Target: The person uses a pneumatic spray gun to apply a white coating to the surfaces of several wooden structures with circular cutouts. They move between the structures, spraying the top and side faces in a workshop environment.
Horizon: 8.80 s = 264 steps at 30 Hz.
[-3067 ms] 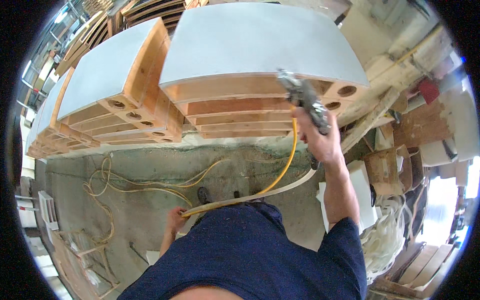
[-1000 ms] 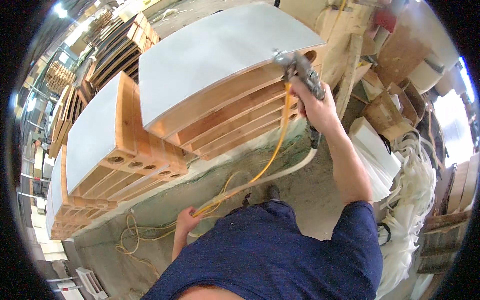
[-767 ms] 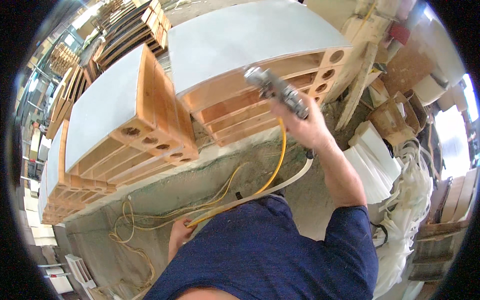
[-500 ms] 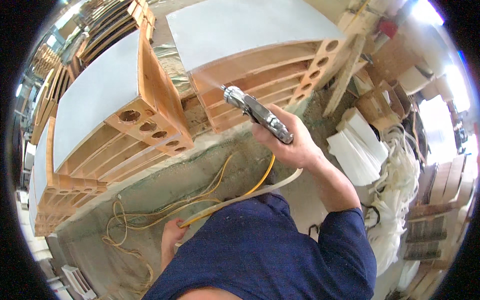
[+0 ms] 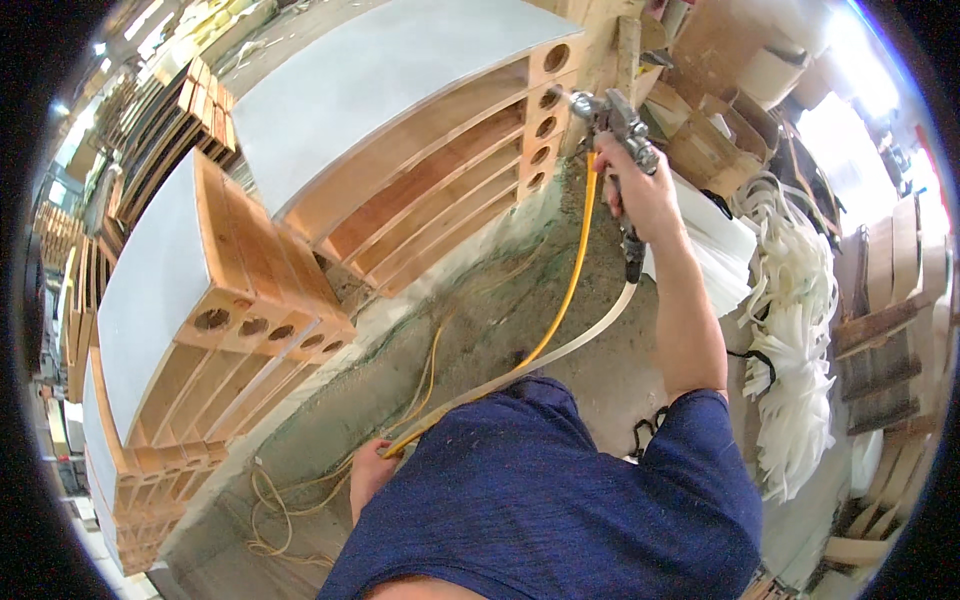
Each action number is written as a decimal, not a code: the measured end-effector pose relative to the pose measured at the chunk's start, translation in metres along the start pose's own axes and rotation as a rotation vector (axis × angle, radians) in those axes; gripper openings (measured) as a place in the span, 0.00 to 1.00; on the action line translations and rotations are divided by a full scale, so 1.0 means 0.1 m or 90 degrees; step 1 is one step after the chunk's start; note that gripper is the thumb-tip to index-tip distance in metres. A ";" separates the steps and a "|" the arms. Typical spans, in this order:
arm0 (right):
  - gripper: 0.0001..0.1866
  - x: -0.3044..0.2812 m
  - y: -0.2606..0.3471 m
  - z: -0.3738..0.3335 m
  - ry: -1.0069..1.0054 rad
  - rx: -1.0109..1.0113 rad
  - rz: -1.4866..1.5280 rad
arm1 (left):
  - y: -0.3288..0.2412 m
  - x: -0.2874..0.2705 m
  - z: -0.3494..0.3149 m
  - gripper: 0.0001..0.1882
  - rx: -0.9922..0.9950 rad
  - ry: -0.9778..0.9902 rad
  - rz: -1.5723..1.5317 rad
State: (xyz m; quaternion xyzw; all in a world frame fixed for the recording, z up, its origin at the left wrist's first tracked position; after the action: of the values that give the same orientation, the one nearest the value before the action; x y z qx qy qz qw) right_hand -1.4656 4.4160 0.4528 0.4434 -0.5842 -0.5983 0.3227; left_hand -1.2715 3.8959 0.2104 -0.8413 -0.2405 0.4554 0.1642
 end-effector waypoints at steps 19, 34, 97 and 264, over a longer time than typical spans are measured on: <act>0.12 0.89 -0.17 0.92 0.174 -0.068 -0.137 | -0.47 0.70 -0.71 0.19 -0.293 -0.015 -0.024; 0.15 3.35 0.66 -1.64 0.436 -0.204 -0.033 | 1.88 0.61 -1.94 0.21 -0.435 -0.140 -0.216; 0.17 7.91 2.58 -3.13 0.245 -0.213 -0.173 | 5.32 -2.93 -2.63 0.26 -0.091 -0.078 -0.062; 0.16 12.56 2.24 -9.18 0.658 -0.241 -0.071 | 10.47 -3.08 -5.81 0.22 -0.481 -0.386 -0.366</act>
State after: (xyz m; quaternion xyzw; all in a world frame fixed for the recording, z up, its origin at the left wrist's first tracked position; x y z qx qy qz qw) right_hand -1.1621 2.8773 0.5500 0.6439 -0.2077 -0.4136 0.6092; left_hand -0.6576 2.8230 0.2125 -0.5738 -0.6429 0.4959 -0.1076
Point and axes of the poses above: each hand's wrist, its own z-axis towards the middle knuckle, its own x-axis out of the palm, y = z × x, the point moved 8 cm from there along z, towards the middle knuckle, and after that the axes turned 6 degrees about x, right-handed, at the moved point
